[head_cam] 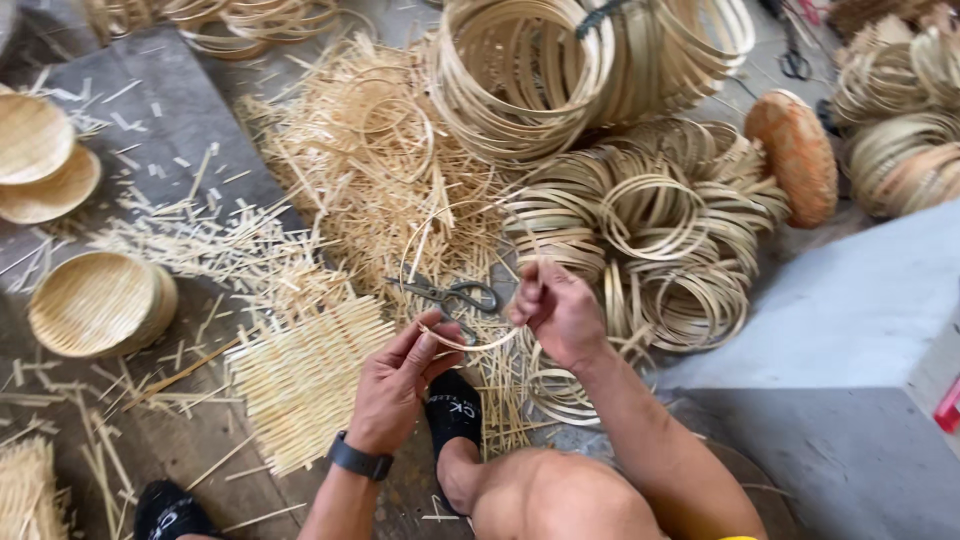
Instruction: The person repeatedly forms small round bamboo bowls by placing a woven bamboo mat over a circular mold, pressing it into shape, and trimming the excess with shears. Finished bowls are stacked nearby.
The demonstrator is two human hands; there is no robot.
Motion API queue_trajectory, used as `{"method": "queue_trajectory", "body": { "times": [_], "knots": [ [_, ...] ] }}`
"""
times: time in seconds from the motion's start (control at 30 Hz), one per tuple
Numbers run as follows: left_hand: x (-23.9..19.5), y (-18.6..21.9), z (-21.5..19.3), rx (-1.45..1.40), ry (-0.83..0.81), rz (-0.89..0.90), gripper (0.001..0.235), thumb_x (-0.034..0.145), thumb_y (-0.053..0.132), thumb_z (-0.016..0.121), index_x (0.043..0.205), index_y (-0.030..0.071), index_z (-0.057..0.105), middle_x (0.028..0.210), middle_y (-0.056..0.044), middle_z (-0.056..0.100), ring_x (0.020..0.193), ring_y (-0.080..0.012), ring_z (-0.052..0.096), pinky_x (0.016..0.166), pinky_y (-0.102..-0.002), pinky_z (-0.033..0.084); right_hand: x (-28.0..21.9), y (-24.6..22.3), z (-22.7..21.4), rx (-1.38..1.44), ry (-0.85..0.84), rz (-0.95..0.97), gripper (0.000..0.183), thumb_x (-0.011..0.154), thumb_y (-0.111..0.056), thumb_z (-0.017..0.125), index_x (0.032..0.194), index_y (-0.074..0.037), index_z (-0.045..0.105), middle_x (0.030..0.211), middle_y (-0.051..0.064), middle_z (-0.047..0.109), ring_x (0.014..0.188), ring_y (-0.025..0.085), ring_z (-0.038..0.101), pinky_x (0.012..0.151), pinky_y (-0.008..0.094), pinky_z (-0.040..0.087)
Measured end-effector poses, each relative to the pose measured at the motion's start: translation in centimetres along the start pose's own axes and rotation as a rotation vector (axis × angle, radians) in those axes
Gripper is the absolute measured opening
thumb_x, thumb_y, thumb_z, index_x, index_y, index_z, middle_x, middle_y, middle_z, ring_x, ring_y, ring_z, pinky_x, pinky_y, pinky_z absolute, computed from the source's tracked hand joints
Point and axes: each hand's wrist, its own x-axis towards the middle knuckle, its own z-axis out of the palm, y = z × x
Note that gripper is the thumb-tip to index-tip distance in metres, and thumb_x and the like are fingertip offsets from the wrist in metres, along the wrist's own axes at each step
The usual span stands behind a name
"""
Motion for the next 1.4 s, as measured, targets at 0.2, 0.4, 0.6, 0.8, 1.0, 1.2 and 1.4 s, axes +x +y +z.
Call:
{"method": "queue_trajectory", "body": {
  "times": [0.2,0.4,0.6,0.8,1.0,1.2,1.4],
  "knots": [
    [-1.7,1.5,-1.7,-0.092,0.119,0.114,0.028,0.096,0.013,0.066,0.119,-0.003,0.070,0.106,-0.016,0.077,0.094,-0.0232,0.076,0.086,-0.037,0.064,-2.1,1.3,7.5,-1.227,-0.326,-0.968,0.061,0.093,-0.031,0.068,0.135,0.007,0.046,0.115,0.024,0.063,0.106,0.032,0.064,0.094,0.039,0.055],
    [-5.2,5.7,-1.7,1.056,0.584,0.596,0.028,0.086,0.030,0.084,0.082,0.003,0.076,0.069,-0.006,0.071,0.056,-0.0134,0.062,0.051,-0.026,0.047,-2.2,4.1,10.2,-1.168,-0.464,-0.558,0.018,0.097,-0.017,0.079,0.111,-0.007,0.073,0.096,0.007,0.069,0.082,0.016,0.068,0.070,0.029,0.059],
    [-4.2,10.7,-3.1,0.566,0.340,-0.096,0.052,0.091,0.067,0.041,0.074,0.022,0.060,0.060,0.008,0.053,0.047,-0.0056,0.042,0.040,-0.023,0.035,-1.7,4.5,13.3,-1.020,-0.700,-1.056,0.018,0.096,-0.015,0.072,0.113,-0.009,0.068,0.114,0.007,0.067,0.095,0.018,0.065,0.077,0.029,0.059],
    [-3.9,8.7,-2.9,0.055,0.403,-0.373,0.076,0.093,0.082,0.029,0.053,0.018,0.029,0.049,0.006,0.022,0.040,-0.0100,0.018,0.037,-0.029,0.013,-1.4,5.2,14.5,-1.364,-0.661,-1.183,0.022,0.093,-0.014,0.068,0.109,-0.001,0.073,0.091,0.005,0.060,0.087,0.021,0.060,0.076,0.034,0.056],
    [-3.9,6.1,-3.8,-0.095,0.410,-0.260,0.075,0.095,0.082,0.032,0.052,0.020,0.026,0.046,0.007,0.019,0.037,-0.0098,0.015,0.035,-0.029,0.013,-1.0,7.2,14.2,-1.348,-0.627,-1.116,0.014,0.094,-0.012,0.069,0.104,-0.003,0.071,0.089,0.006,0.063,0.086,0.019,0.059,0.071,0.031,0.054],
    [-3.9,6.1,-5.3,-0.134,0.269,-0.156,0.057,0.102,0.064,0.041,0.070,0.017,0.050,0.052,0.007,0.031,0.041,-0.0078,0.027,0.037,-0.026,0.023,1.7,6.6,13.7,-1.233,-0.735,-0.948,0.019,0.094,-0.024,0.073,0.103,-0.007,0.071,0.091,0.005,0.067,0.087,0.017,0.064,0.074,0.028,0.058],
    [-5.3,9.0,-8.6,-0.519,0.235,0.252,0.035,0.110,0.035,0.051,0.106,0.003,0.066,0.070,0.001,0.054,0.066,-0.0115,0.049,0.062,-0.027,0.043,4.5,2.0,11.6,-0.377,-0.502,0.457,0.048,0.105,-0.040,0.045,0.126,0.000,0.063,0.096,0.010,0.071,0.086,0.021,0.075,0.079,0.034,0.064]
  ]
}}
